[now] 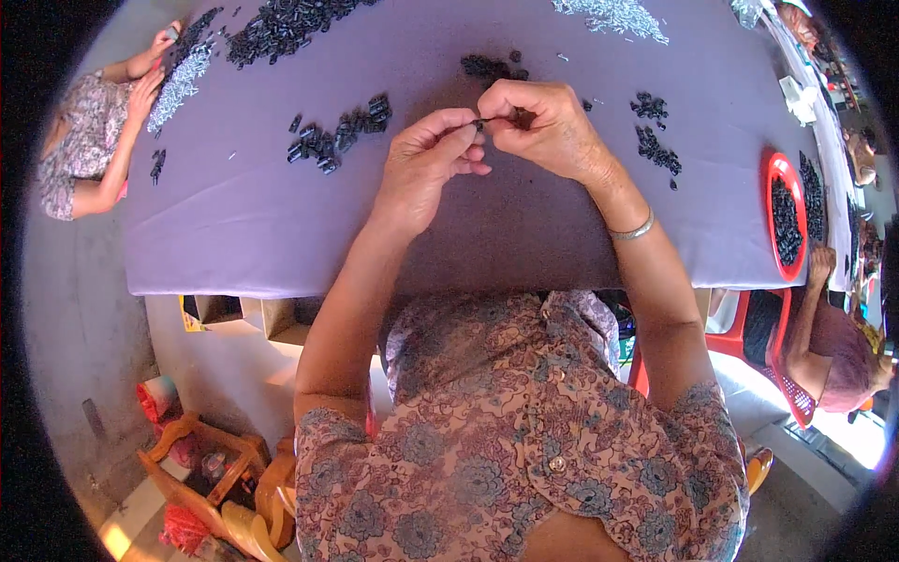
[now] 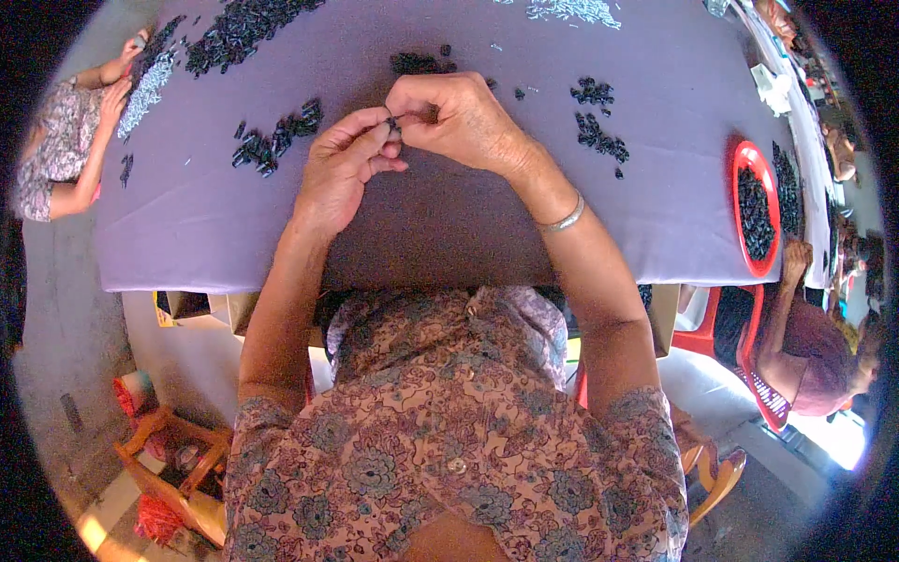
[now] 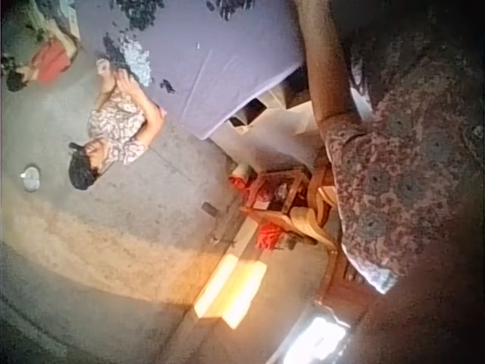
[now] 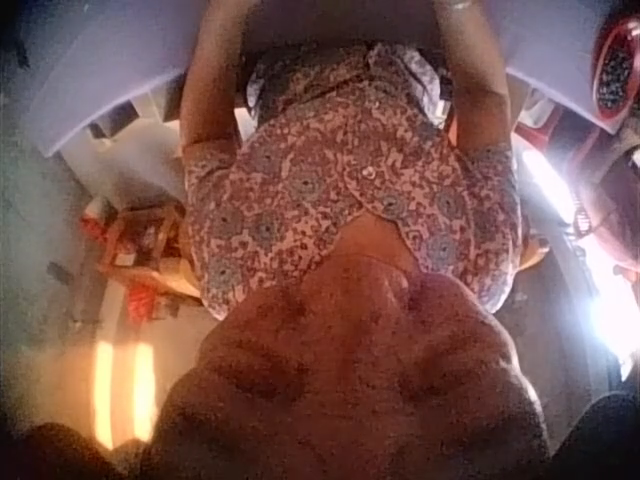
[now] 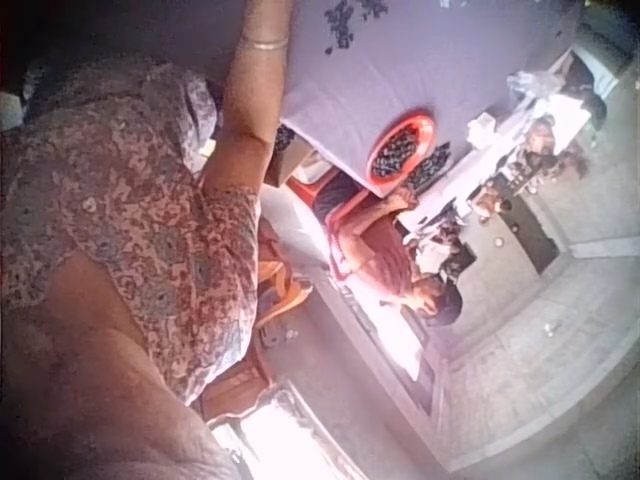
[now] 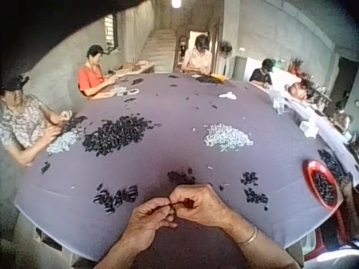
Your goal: The person assembles small black plastic components by hand at a table.
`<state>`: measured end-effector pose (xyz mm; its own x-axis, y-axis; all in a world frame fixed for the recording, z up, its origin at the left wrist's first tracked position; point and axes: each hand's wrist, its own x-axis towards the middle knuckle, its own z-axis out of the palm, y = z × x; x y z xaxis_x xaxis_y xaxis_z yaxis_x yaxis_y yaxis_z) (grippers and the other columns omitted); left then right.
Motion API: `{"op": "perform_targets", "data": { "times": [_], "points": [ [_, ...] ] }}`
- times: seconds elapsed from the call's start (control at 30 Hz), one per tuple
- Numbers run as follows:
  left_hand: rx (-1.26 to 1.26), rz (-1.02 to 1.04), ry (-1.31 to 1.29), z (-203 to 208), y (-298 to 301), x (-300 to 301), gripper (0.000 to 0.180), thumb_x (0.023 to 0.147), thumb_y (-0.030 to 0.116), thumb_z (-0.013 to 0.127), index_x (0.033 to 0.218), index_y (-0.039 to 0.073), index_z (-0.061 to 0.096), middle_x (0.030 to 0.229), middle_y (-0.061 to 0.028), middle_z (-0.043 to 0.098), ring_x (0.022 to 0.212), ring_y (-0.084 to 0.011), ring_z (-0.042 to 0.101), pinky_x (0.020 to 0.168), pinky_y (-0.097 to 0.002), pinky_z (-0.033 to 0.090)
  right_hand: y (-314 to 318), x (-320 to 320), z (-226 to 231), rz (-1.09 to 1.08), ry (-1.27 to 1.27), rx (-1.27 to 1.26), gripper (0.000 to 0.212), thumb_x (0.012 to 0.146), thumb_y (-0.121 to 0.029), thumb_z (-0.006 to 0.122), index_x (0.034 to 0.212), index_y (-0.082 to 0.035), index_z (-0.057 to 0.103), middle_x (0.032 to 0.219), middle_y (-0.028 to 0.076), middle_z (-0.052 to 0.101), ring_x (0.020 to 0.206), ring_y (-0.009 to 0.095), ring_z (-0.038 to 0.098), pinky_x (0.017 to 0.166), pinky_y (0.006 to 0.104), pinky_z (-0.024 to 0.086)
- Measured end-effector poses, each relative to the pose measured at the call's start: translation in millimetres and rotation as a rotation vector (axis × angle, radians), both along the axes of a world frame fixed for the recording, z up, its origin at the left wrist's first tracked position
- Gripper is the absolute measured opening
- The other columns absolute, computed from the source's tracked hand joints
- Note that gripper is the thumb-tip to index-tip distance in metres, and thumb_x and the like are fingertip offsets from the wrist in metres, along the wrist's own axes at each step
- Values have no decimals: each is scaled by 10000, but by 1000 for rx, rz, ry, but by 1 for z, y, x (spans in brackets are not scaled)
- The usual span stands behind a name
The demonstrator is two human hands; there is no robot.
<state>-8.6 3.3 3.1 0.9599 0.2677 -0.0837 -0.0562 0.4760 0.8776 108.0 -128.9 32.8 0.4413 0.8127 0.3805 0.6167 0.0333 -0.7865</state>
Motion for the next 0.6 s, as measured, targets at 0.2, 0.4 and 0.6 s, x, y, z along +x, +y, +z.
{"op": "perform_targets", "data": {
  "times": [0.2,0.4,0.6],
  "points": [
    [14,-42,44,-1,4,-1,193,889,105,535,1054,16,581,888,-58,611,759,-138,587,683,-324,537,0,-1,0,-39,-51,5,121,724,70,570,793,-29,562,667,-33,521,635,17,451,537,186,409],
    [-65,40,-5,-2,2,1,158,890,97,535,1022,19,574,910,-107,611,815,-188,615,662,-323,547,1,-1,1,-20,-108,80,132,715,67,577,802,-32,579,678,-8,541,615,38,480,521,200,414],
    [-77,72,-38,-3,4,2,161,897,102,529,1035,22,557,950,-124,617,878,-218,621,691,-337,539,0,-3,6,-17,-309,17,123,691,20,586,796,-41,565,690,91,511,611,267,542,543,339,465]
  ]
}}
